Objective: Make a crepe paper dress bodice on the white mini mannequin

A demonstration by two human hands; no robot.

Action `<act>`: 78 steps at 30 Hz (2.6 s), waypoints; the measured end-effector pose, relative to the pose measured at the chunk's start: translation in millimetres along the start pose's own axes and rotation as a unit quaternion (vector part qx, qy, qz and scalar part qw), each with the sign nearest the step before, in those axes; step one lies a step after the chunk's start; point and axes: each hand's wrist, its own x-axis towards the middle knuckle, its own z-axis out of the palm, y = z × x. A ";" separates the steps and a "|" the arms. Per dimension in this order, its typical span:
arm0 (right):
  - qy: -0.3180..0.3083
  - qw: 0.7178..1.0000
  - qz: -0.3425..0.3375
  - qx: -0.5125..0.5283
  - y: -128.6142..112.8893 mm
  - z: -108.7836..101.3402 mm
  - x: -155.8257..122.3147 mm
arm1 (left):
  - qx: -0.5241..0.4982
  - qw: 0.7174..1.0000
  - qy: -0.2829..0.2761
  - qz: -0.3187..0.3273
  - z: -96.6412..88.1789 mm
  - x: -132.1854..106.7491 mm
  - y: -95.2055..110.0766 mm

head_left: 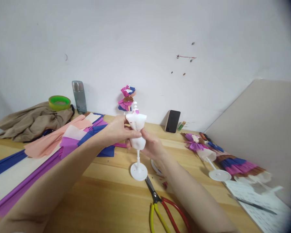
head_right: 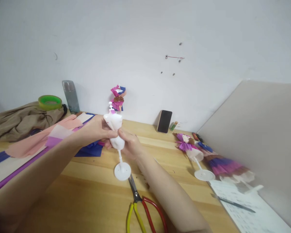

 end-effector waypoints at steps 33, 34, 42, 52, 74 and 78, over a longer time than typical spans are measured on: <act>0.280 0.931 -0.107 -0.207 32.3 -39.7 13.4 | 0.555 0.800 0.116 -0.195 -62.5 35.6 -139.7; 0.283 0.932 -0.104 -0.201 32.6 -40.8 13.2 | 0.551 0.804 0.120 -0.188 -61.0 35.2 -135.9; 0.284 0.939 -0.097 -0.165 34.5 -51.0 14.6 | 0.489 0.844 0.190 -0.110 -66.9 25.3 -72.6; 0.300 0.916 -0.180 -0.195 15.7 -58.2 9.1 | -0.023 0.950 0.301 0.083 -83.0 1.8 -18.7; 0.078 0.987 0.120 0.070 29.0 34.6 -3.4 | -0.190 0.885 0.362 0.225 -94.0 -4.6 7.4; 0.009 0.981 0.144 0.133 13.7 37.6 -8.9 | -0.197 0.918 0.274 0.208 -98.1 -14.0 11.9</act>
